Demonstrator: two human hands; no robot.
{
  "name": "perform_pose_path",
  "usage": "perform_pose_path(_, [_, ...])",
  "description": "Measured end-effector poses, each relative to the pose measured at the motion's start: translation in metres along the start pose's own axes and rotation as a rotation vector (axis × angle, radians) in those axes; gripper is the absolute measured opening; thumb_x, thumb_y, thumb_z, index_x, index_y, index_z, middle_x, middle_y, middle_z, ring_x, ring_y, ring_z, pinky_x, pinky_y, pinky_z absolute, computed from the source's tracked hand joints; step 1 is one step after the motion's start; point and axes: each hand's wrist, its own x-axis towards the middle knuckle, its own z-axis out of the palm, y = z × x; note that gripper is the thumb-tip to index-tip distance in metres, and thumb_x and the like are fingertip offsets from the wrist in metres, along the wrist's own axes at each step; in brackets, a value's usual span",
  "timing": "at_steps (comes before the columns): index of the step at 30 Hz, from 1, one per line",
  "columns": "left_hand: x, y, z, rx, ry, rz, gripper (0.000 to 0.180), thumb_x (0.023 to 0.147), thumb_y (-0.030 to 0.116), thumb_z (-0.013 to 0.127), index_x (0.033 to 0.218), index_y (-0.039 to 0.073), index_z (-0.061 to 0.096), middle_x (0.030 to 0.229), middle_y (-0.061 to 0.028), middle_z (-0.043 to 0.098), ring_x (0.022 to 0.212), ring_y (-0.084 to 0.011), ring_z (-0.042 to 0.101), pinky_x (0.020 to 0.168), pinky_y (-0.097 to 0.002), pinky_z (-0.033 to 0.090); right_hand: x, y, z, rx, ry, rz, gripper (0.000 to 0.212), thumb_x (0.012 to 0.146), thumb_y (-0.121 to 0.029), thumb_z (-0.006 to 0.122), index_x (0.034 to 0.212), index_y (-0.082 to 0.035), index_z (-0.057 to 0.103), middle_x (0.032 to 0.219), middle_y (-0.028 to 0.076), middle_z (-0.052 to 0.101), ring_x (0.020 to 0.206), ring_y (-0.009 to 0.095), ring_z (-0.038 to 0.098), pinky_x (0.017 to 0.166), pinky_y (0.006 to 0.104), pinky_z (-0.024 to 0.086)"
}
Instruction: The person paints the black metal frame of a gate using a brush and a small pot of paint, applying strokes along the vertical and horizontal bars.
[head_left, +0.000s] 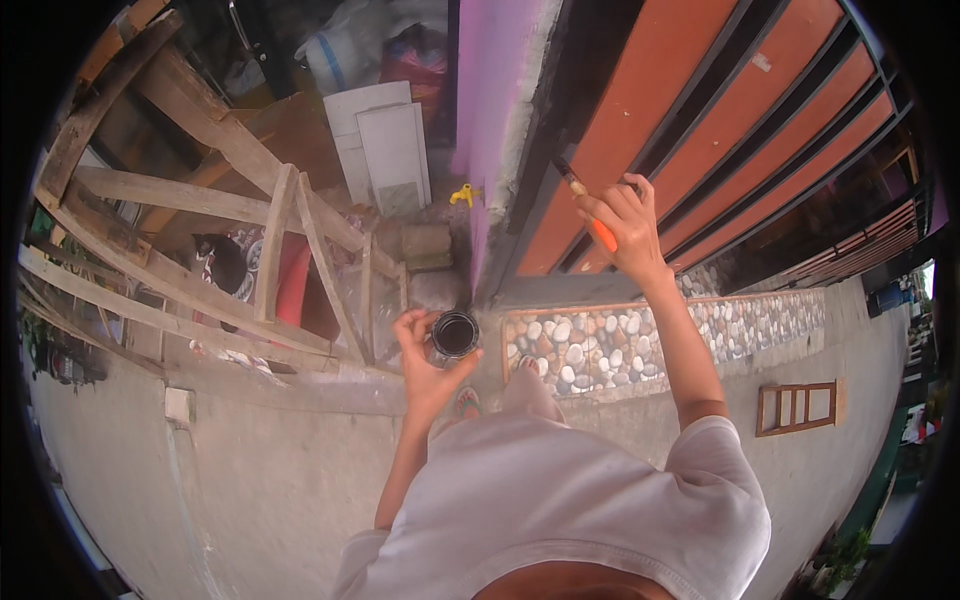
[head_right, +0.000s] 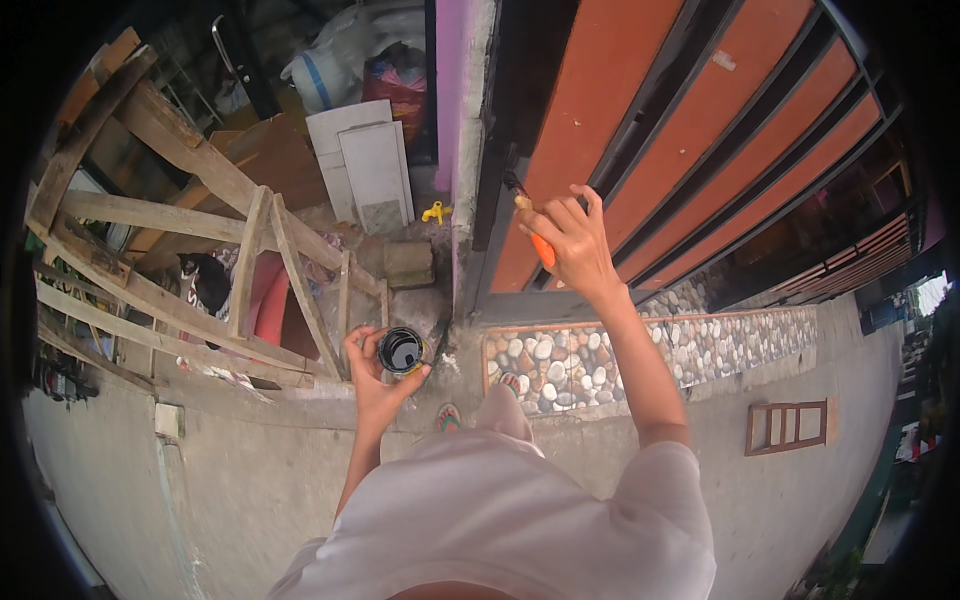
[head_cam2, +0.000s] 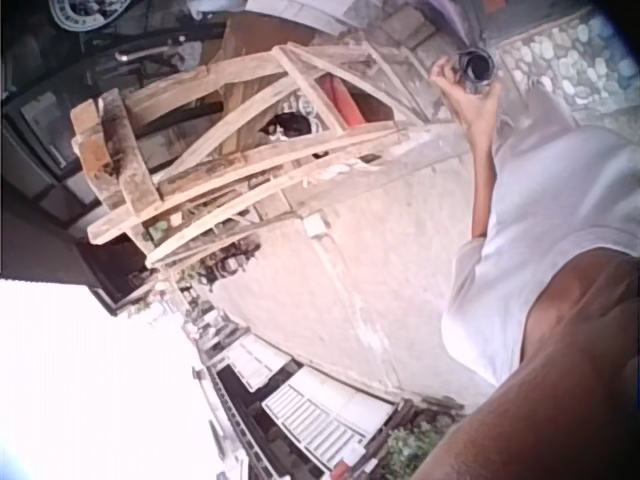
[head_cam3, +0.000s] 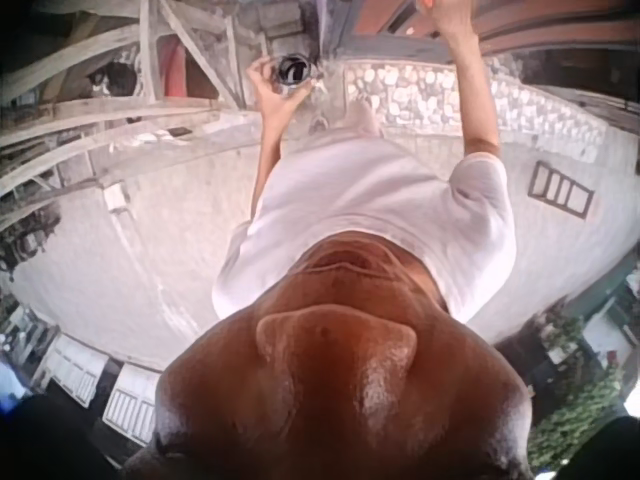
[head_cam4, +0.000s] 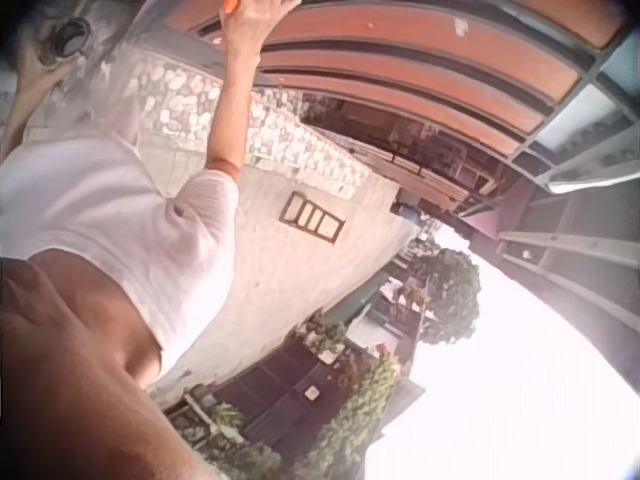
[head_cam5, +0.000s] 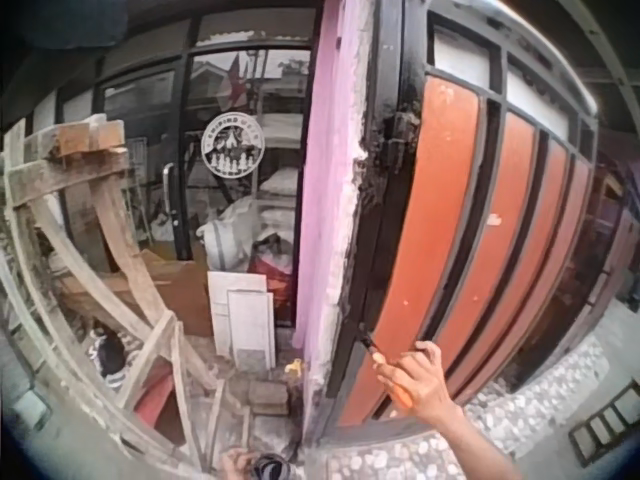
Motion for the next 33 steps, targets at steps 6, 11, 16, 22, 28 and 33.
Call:
perform_pose_path(6, [-0.008,0.000,-0.005,0.027,0.025,0.009,0.085,0.069,0.005,0.083,0.131,0.006,0.026,0.120,-0.0162,0.053,0.111,-0.0225,0.056,0.096,-0.0362,0.047,0.005,0.009,0.002,-0.083,-0.103,-0.020,0.017,0.083,-0.007,0.072,0.098,-0.013,0.067,0.086,0.000,0.058,0.085,0.016,0.058,0.100,0.0456,0.038])
perform_pose_path(11, [-0.010,-0.003,-0.007,0.023,0.034,0.010,0.085,0.068,0.005,0.084,0.132,0.007,0.027,0.120,-0.0168,0.053,0.111,-0.0227,0.056,0.095,-0.0360,0.048,0.010,0.003,-0.002,-0.120,0.068,-0.016,0.021,0.079,-0.007,0.074,0.099,-0.014,0.069,0.083,-0.001,0.059,0.081,0.017,0.058,0.098,0.0451,0.037])
perform_pose_path(16, [-0.008,0.000,-0.001,0.035,0.000,0.031,0.085,0.068,0.005,0.084,0.132,0.007,0.027,0.121,-0.0171,0.053,0.109,-0.0226,0.058,0.093,-0.0351,0.049,-0.001,0.015,0.007,-0.142,-0.018,-0.019,0.018,0.079,-0.011,0.077,0.095,-0.016,0.069,0.079,-0.002,0.057,0.082,0.016,0.058,0.100,0.0479,0.036])
perform_pose_path(22, [-0.010,0.001,-0.004,0.047,0.007,0.027,0.086,0.068,0.005,0.084,0.132,0.006,0.026,0.121,-0.0171,0.054,0.109,-0.0232,0.058,0.094,-0.0360,0.049,0.008,0.004,0.000,-0.181,0.183,0.005,0.021,0.078,-0.006,0.075,0.098,-0.014,0.070,0.085,-0.002,0.063,0.080,0.016,0.059,0.101,0.0447,0.033])
perform_pose_path(28, [-0.008,0.000,0.000,0.030,0.005,0.033,0.086,0.068,0.006,0.084,0.132,0.007,0.026,0.121,-0.0167,0.054,0.110,-0.0229,0.057,0.094,-0.0361,0.048,-0.003,0.016,0.012,-0.111,-0.096,-0.001,0.024,0.077,-0.007,0.077,0.097,-0.017,0.069,0.081,-0.004,0.060,0.078,0.015,0.057,0.102,0.0499,0.033])
perform_pose_path(33, [-0.008,0.000,-0.001,0.036,0.013,0.012,0.087,0.068,0.006,0.084,0.132,0.007,0.026,0.120,-0.0166,0.054,0.111,-0.0230,0.056,0.094,-0.0357,0.048,0.010,0.011,0.000,-0.182,0.174,0.032,0.018,0.079,-0.011,0.077,0.095,-0.017,0.070,0.084,-0.005,0.063,0.078,0.014,0.057,0.100,0.0473,0.034])
